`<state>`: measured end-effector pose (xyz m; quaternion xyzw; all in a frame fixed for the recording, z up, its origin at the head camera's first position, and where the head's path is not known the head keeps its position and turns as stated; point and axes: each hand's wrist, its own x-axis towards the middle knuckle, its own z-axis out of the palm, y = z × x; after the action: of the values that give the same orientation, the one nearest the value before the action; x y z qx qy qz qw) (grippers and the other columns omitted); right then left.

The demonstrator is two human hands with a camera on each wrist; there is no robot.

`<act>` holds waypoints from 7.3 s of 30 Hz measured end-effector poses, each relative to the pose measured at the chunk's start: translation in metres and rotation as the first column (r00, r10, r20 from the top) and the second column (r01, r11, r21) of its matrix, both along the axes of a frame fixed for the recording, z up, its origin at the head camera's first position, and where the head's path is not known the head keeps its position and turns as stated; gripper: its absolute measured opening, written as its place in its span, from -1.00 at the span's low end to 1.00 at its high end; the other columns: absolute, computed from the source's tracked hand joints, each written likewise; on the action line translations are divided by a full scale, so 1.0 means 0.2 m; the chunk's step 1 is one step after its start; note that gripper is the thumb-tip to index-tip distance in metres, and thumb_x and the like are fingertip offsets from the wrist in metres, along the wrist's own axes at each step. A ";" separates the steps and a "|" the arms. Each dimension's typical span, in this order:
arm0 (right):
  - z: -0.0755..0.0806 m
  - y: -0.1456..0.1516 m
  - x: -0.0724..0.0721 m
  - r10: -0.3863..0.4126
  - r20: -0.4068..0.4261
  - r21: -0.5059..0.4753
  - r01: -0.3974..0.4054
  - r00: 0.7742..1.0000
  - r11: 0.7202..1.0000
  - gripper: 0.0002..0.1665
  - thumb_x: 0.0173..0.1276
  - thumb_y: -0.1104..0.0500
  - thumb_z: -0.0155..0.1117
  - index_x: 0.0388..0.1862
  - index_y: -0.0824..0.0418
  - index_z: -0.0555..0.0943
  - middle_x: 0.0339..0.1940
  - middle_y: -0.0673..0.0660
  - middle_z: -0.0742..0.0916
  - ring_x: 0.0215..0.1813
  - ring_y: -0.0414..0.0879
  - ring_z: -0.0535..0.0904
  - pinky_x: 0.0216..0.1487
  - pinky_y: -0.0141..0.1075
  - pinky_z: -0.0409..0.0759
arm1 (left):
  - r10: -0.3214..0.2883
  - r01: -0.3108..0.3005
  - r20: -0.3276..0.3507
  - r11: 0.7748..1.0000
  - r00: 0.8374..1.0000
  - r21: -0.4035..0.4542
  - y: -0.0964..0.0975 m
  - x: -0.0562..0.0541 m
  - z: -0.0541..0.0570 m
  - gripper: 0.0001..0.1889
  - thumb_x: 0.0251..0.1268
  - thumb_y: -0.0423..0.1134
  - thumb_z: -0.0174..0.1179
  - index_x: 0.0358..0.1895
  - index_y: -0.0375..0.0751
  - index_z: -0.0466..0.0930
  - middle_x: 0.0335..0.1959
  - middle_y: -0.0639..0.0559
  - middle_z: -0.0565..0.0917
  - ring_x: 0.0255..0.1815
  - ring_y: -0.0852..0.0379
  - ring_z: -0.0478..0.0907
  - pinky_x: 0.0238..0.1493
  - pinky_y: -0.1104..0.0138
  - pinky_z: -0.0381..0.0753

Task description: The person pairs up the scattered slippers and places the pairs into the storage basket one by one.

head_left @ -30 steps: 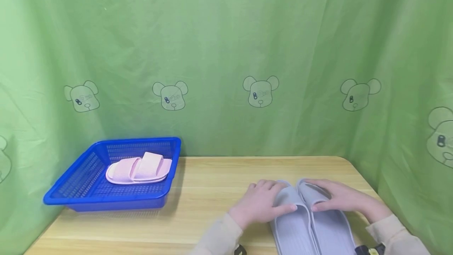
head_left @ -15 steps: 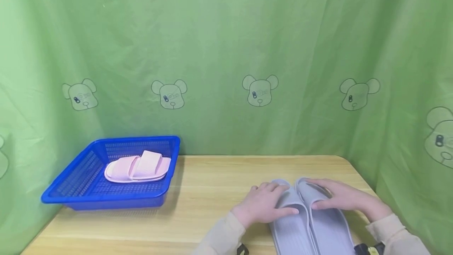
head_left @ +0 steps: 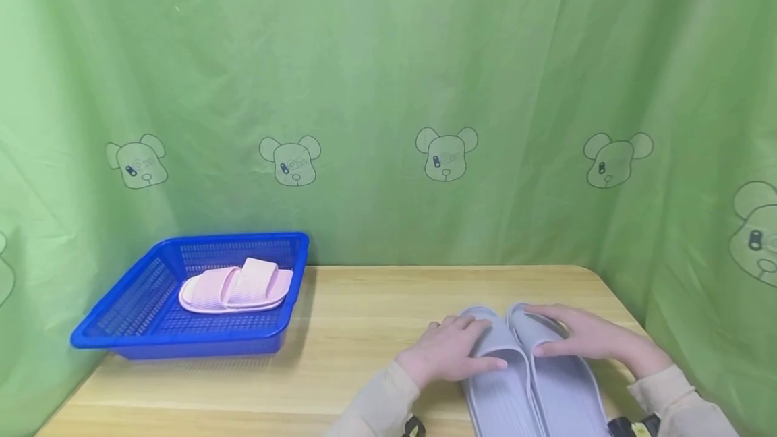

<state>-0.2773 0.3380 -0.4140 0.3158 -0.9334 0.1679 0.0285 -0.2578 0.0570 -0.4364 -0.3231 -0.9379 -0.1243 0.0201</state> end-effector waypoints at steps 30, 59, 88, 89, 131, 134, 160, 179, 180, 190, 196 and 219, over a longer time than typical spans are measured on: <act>0.01 -0.06 0.02 -0.024 -0.043 -0.057 0.021 0.999 0.998 -0.10 0.06 -0.24 0.46 0.29 0.22 0.49 0.14 0.29 0.66 0.10 0.29 0.58 0.05 0.22 0.51 | 0.023 -0.024 0.027 0.999 0.999 0.039 -0.02 -0.02 -0.02 -0.25 0.24 0.45 -0.03 0.43 0.19 0.25 0.43 0.13 0.39 0.30 0.06 0.46 0.17 0.12 0.51; 0.07 -0.10 0.05 -0.087 -0.092 -0.079 0.080 0.992 0.994 -0.09 0.10 -0.24 0.44 0.33 0.23 0.46 0.23 0.35 0.60 0.21 0.35 0.52 0.14 0.27 0.44 | 0.069 -0.059 -0.140 0.996 0.988 0.072 -0.08 -0.07 0.02 -0.23 0.08 0.48 0.12 0.34 0.21 0.38 0.13 0.21 0.64 -0.01 0.19 0.58 0.01 0.27 0.49; 0.06 -0.09 0.02 -0.142 -0.149 -0.124 0.124 0.979 0.984 -0.16 0.08 -0.18 0.48 0.27 0.20 0.50 0.25 0.37 0.57 0.24 0.39 0.46 0.13 0.34 0.37 | 0.149 -0.121 -0.216 0.983 0.965 0.140 -0.17 -0.11 0.10 -0.19 0.08 0.51 0.07 0.37 0.19 0.36 0.31 0.11 0.54 0.23 0.10 0.52 0.19 0.15 0.44; 0.06 -0.09 0.02 -0.145 -0.148 -0.125 0.126 0.978 0.984 -0.16 0.09 -0.18 0.48 0.28 0.20 0.50 0.25 0.37 0.57 0.24 0.40 0.46 0.13 0.34 0.37 | 0.152 -0.124 -0.214 0.982 0.965 0.141 -0.18 -0.11 0.10 -0.19 0.08 0.51 0.07 0.37 0.19 0.36 0.31 0.11 0.54 0.23 0.09 0.52 0.19 0.14 0.44; 0.11 -0.09 0.01 -0.287 -0.187 -0.166 0.258 0.940 0.952 -0.06 0.11 -0.22 0.44 0.31 0.32 0.42 0.27 0.51 0.49 0.24 0.46 0.38 0.11 0.41 0.32 | 0.274 -0.201 -0.232 0.934 0.933 0.295 -0.34 -0.16 0.16 -0.23 0.07 0.46 0.15 0.30 0.12 0.45 0.23 0.04 0.59 0.08 0.10 0.52 0.05 0.26 0.41; 0.12 -0.09 0.01 -0.293 -0.198 -0.164 0.263 0.935 0.951 -0.06 0.10 -0.21 0.45 0.31 0.32 0.43 0.25 0.52 0.49 0.21 0.48 0.39 0.10 0.41 0.32 | 0.278 -0.203 -0.224 0.930 0.934 0.305 -0.34 -0.17 0.16 -0.22 0.07 0.46 0.15 0.30 0.11 0.45 0.24 0.04 0.58 0.06 0.10 0.52 0.04 0.26 0.41; 0.13 -0.07 0.01 -0.413 -0.178 -0.190 0.381 0.893 0.905 -0.03 0.18 -0.28 0.35 0.35 0.34 0.37 0.25 0.55 0.44 0.21 0.47 0.35 0.09 0.41 0.29 | 0.368 -0.268 -0.190 0.873 0.910 0.407 -0.45 -0.21 0.18 -0.24 0.07 0.43 0.17 0.29 0.10 0.46 0.25 0.00 0.57 0.11 0.04 0.47 0.07 0.16 0.39; 0.15 -0.06 0.01 -0.477 -0.166 -0.204 0.443 0.863 0.873 -0.02 0.21 -0.31 0.30 0.37 0.35 0.34 0.18 0.57 0.46 0.10 0.45 0.42 -0.08 0.39 0.41 | 0.440 -0.304 -0.227 0.835 0.869 0.459 -0.50 -0.24 0.19 -0.22 0.05 0.44 0.19 0.26 0.02 0.48 0.19 0.01 0.61 0.08 0.03 0.51 0.01 0.14 0.42; 0.15 -0.06 0.01 -0.479 -0.166 -0.203 0.446 0.862 0.872 -0.01 0.22 -0.31 0.30 0.37 0.35 0.34 0.18 0.57 0.46 0.10 0.45 0.42 -0.09 0.39 0.41 | 0.444 -0.306 -0.227 0.833 0.867 0.462 -0.51 -0.24 0.20 -0.22 0.04 0.44 0.19 0.26 0.02 0.48 0.18 0.01 0.62 0.07 0.03 0.51 0.01 0.14 0.42; 0.16 -0.06 0.01 -0.508 -0.159 -0.216 0.472 0.847 0.855 -0.02 0.24 -0.32 0.27 0.39 0.33 0.32 0.18 0.57 0.45 0.08 0.44 0.41 -0.13 0.37 0.41 | 0.484 -0.326 -0.206 0.792 0.851 0.516 -0.55 -0.24 0.21 -0.23 0.03 0.40 0.23 0.26 0.02 0.49 0.19 -0.03 0.61 0.07 -0.03 0.50 0.06 0.09 0.40; 0.15 -0.05 0.01 -0.532 -0.149 -0.229 0.494 0.834 0.839 -0.02 0.25 -0.33 0.25 0.40 0.32 0.31 0.15 0.55 0.47 0.04 0.41 0.43 -0.19 0.33 0.45 | 0.518 -0.353 -0.195 0.769 0.833 0.533 -0.58 -0.26 0.21 -0.23 0.03 0.41 0.22 0.26 0.04 0.48 0.19 -0.03 0.60 0.08 -0.03 0.50 0.08 0.07 0.40; 0.17 -0.02 0.01 -0.569 -0.136 -0.260 0.524 0.811 0.811 0.00 0.31 -0.32 0.19 0.46 0.31 0.21 0.12 0.59 0.44 -0.02 0.44 0.44 -0.31 0.25 0.50 | 0.587 -0.395 -0.172 0.705 0.791 0.589 -0.62 -0.26 0.21 -0.24 0.00 0.36 0.27 0.24 0.01 0.50 0.18 -0.06 0.60 0.11 -0.09 0.48 0.03 0.08 0.41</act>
<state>-0.2747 0.3331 -0.3802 0.0434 -0.9533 0.2166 0.2060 -0.3095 -0.0675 -0.3936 -0.0551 -0.9003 -0.3054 0.3052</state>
